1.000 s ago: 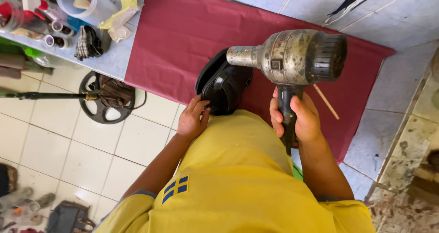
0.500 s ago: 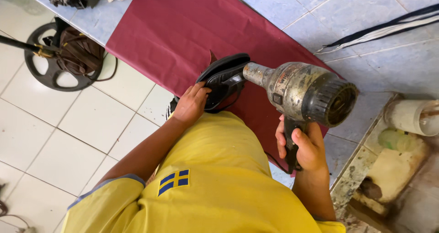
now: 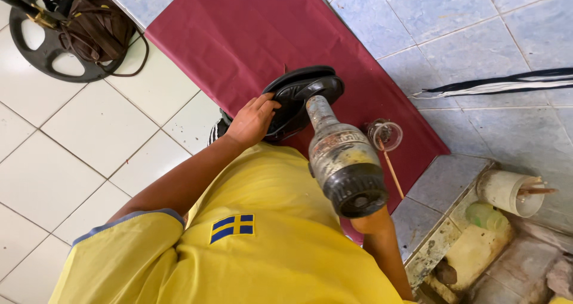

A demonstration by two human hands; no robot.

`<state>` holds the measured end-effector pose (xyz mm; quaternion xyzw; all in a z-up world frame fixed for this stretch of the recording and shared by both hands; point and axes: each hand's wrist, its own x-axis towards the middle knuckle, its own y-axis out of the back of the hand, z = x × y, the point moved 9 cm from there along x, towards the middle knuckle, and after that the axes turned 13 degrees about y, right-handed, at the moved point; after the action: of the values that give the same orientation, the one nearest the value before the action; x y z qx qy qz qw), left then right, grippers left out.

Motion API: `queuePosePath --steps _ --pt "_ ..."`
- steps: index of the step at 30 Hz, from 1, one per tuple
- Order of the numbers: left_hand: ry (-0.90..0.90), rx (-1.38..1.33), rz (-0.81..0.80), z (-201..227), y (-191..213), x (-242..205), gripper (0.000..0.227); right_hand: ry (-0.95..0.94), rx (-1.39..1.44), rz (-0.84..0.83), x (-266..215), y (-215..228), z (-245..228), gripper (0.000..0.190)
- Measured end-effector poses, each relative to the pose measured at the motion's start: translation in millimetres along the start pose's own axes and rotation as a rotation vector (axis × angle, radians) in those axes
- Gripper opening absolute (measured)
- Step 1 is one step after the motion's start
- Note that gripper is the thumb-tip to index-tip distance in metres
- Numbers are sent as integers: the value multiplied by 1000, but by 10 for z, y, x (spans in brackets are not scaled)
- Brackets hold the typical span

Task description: The person paints a black handbag with a brush, applying a dark substance to the exterior and interior surfaces. They then use a heat gun to dry the painted areas.

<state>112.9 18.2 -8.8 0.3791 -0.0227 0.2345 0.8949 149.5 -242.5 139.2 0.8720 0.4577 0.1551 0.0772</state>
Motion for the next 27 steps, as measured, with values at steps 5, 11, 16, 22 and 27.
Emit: queuePosePath --steps 5,11,16,22,27 --pt "67 -43 -46 -110 -43 6 21 63 -187 -55 376 -112 -166 33" --pt "191 -143 -84 -43 177 60 19 59 -220 -104 558 -304 -237 40" --pt "292 -212 -48 -176 202 77 23 9 -245 -157 474 -385 7 40" --pt "397 -349 -66 -362 163 89 30 -67 -298 -193 535 -512 -29 37" --pt "445 -409 -35 -460 153 89 33 -71 -346 -234 457 -515 152 47"
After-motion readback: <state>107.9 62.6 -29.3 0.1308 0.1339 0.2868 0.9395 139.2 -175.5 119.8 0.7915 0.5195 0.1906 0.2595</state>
